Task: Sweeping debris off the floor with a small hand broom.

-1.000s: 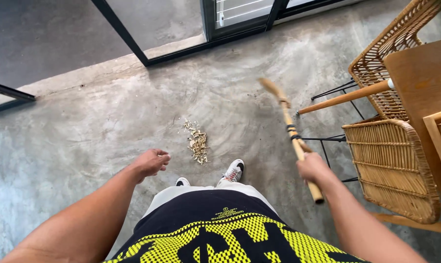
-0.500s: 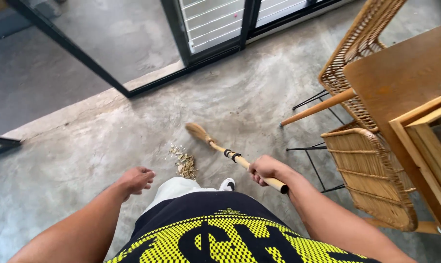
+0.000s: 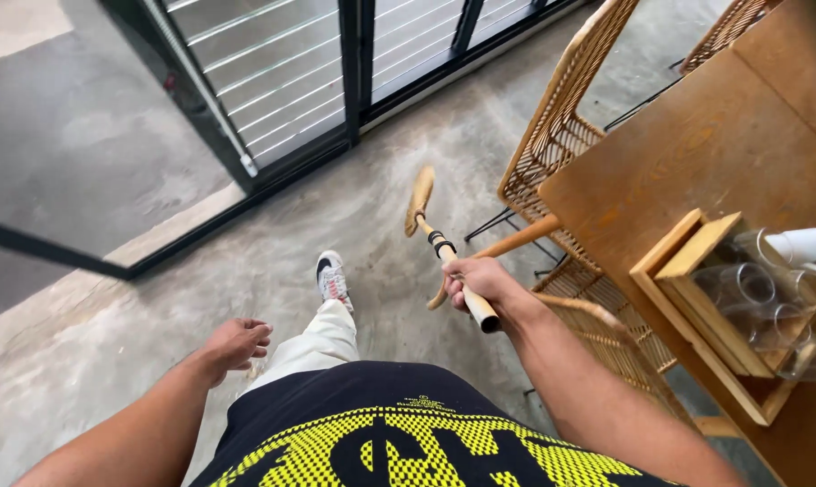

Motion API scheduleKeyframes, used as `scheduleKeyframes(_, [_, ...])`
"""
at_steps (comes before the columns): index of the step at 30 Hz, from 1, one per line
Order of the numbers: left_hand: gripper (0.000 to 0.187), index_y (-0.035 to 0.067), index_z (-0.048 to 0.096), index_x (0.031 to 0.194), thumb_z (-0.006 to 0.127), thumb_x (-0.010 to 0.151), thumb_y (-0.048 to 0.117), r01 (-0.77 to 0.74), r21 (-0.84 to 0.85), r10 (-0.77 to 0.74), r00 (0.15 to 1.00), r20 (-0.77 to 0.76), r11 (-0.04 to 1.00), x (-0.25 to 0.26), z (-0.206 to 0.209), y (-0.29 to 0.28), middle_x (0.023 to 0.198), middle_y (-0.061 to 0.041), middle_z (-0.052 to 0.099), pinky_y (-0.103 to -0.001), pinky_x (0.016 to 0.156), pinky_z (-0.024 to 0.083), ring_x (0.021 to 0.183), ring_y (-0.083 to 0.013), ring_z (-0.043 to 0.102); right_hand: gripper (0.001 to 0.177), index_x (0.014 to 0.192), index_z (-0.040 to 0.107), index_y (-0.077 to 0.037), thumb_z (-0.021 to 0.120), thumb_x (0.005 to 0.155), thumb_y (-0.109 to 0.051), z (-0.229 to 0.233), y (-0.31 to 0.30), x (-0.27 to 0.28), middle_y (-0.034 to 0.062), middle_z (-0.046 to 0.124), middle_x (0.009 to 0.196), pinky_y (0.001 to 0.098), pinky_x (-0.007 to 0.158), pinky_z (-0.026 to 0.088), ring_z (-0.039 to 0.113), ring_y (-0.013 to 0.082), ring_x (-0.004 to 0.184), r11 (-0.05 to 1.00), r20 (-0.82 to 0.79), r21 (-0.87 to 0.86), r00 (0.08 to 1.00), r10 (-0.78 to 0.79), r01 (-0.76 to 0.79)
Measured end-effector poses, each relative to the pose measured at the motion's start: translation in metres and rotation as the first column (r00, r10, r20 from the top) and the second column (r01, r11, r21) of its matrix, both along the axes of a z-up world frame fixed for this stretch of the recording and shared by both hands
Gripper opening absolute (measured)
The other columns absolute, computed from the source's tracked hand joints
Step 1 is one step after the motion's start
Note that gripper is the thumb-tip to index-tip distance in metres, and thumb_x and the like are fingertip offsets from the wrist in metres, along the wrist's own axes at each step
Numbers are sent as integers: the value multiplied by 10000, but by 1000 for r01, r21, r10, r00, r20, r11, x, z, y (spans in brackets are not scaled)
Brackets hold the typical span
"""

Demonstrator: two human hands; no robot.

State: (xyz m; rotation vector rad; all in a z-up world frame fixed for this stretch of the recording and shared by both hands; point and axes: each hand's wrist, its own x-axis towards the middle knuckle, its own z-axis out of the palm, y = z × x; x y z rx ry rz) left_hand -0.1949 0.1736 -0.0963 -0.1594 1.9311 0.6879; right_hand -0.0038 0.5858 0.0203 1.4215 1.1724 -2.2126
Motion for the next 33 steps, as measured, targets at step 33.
scheduleKeyframes(33, [487,151,582,1426,544,1015,409,774,127,-767,633,-104,621,-509,108,769,1375,-108,653,-456,1037,545,1238,-270,650,291,1183,482,40,510,920,-82,50,484,-393,9,516,802,170,467,458,501,51,575,627,-130,-507,666,-734,592])
